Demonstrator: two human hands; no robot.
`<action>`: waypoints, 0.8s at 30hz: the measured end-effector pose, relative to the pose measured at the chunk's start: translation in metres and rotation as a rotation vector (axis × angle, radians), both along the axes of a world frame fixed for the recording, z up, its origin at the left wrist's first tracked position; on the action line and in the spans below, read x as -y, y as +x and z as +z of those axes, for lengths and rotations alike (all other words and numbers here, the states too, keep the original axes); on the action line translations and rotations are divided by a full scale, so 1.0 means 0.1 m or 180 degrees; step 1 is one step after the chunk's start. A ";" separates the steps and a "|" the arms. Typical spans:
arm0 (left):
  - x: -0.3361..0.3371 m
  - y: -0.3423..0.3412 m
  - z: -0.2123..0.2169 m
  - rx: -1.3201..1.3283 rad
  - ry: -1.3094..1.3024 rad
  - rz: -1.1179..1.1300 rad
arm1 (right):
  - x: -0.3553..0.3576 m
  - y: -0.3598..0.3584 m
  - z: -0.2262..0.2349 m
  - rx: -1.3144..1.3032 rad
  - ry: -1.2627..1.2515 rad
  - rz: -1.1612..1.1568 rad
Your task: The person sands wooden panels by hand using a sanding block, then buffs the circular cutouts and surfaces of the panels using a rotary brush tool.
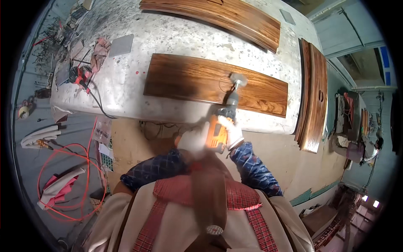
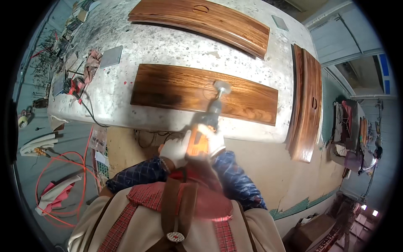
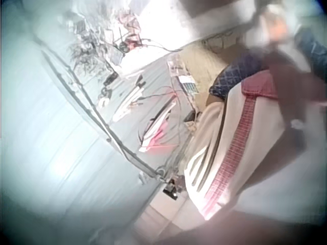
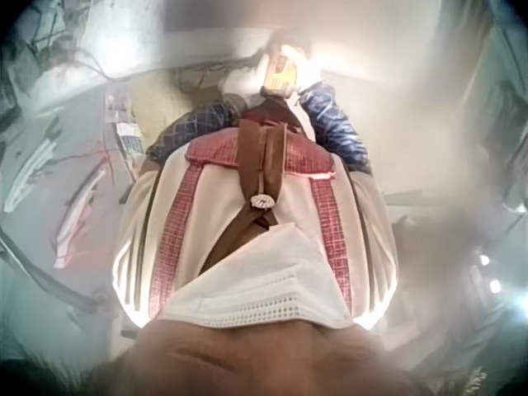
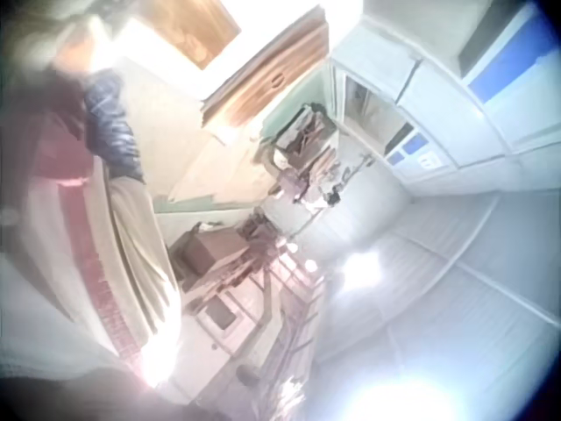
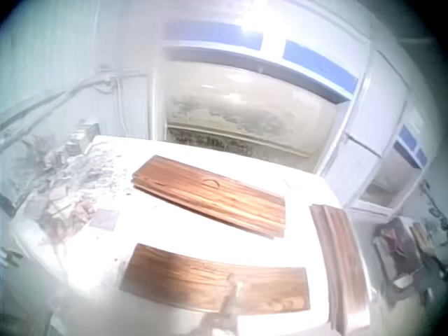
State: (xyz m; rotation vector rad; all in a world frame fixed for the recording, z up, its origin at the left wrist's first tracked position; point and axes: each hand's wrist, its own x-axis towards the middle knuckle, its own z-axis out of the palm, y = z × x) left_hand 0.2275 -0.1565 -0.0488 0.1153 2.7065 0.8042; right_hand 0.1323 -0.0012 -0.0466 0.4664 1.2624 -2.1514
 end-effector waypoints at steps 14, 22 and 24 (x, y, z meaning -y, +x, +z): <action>-0.36 0.27 0.11 0.0755 -0.0134 0.0292 | -0.25 0.14 -0.22 -0.0312 0.0492 0.0696; -0.36 -0.01 0.55 0.0982 -0.0283 0.0412 | -0.23 -0.14 0.24 0.0521 -0.0342 0.0788; -0.31 -0.14 0.81 0.1275 -0.0125 0.0441 | -0.19 -0.20 0.29 0.0057 -0.0155 0.0972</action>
